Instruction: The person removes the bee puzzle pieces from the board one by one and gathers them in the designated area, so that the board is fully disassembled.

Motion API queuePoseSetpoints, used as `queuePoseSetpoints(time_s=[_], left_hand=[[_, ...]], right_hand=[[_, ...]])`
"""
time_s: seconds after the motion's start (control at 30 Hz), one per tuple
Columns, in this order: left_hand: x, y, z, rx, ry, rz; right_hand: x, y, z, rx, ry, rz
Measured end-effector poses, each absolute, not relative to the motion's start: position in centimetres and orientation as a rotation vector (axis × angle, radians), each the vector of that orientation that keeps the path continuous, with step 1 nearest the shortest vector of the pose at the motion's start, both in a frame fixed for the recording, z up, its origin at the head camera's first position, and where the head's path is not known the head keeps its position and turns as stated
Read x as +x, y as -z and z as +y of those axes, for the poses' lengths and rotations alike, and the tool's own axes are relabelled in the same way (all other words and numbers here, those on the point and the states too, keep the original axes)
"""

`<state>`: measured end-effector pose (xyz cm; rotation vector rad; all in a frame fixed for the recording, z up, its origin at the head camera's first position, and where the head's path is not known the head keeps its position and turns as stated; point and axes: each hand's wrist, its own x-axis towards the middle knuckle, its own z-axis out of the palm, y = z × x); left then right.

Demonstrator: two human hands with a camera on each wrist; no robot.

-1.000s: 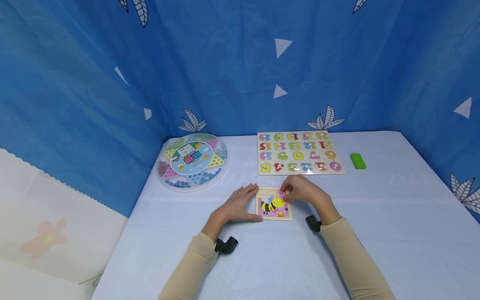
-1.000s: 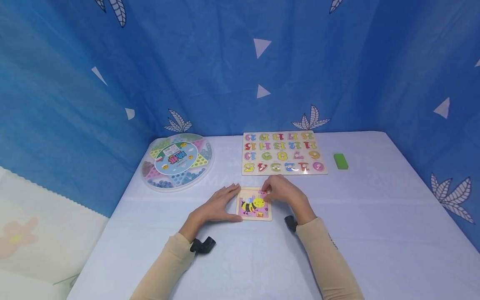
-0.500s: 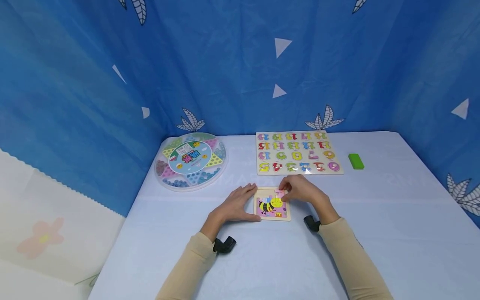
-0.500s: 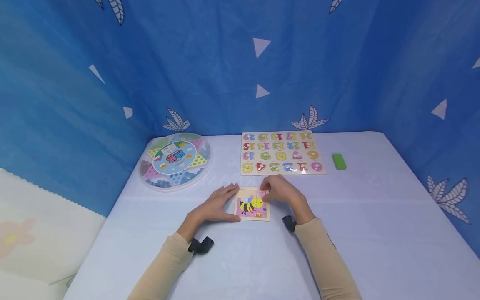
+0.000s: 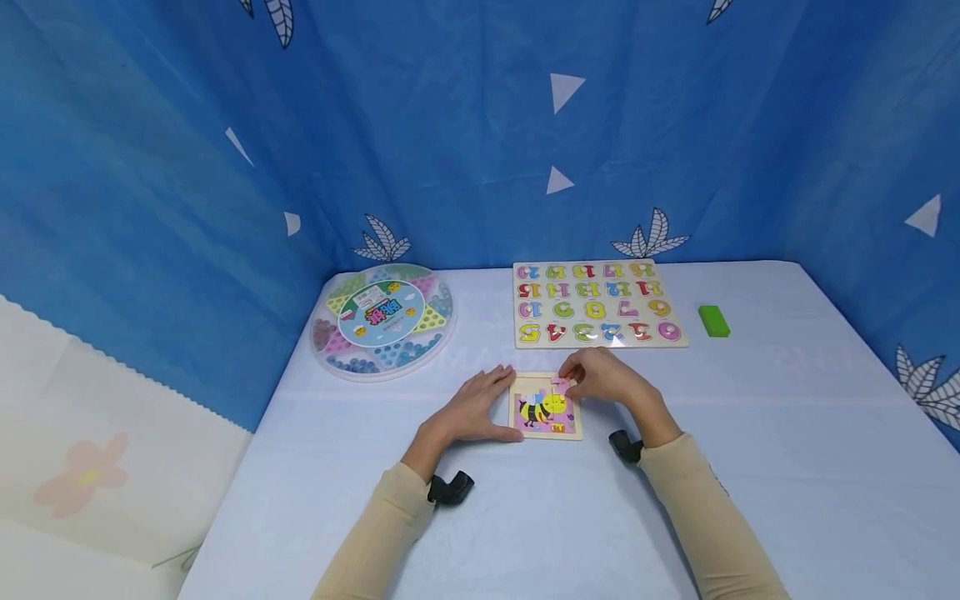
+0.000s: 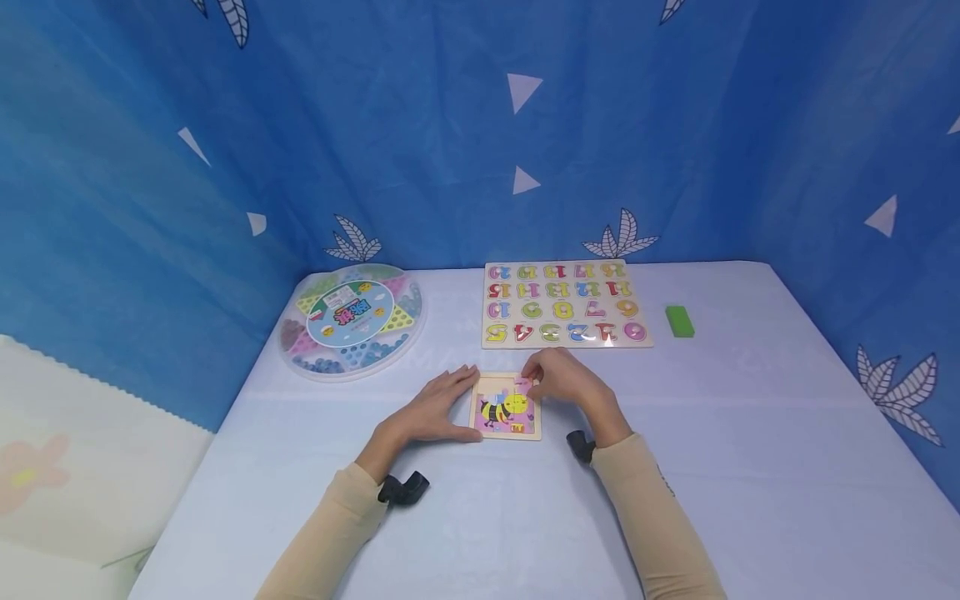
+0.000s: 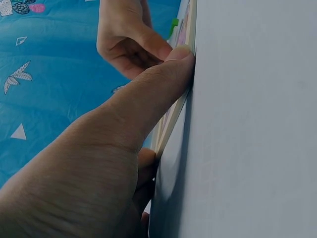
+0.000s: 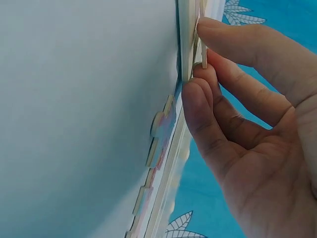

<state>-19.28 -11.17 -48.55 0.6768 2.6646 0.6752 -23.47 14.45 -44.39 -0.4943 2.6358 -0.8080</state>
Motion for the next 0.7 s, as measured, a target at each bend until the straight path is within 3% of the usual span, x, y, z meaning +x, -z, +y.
queuePoseSetpoints(time_s=[0.7], left_hand=[[-19.41, 48.66, -11.12, 0.689, -0.646, 2.673]], right_hand=[[-23.38, 44.13, 14.69, -0.5, 0.847, 2.608]])
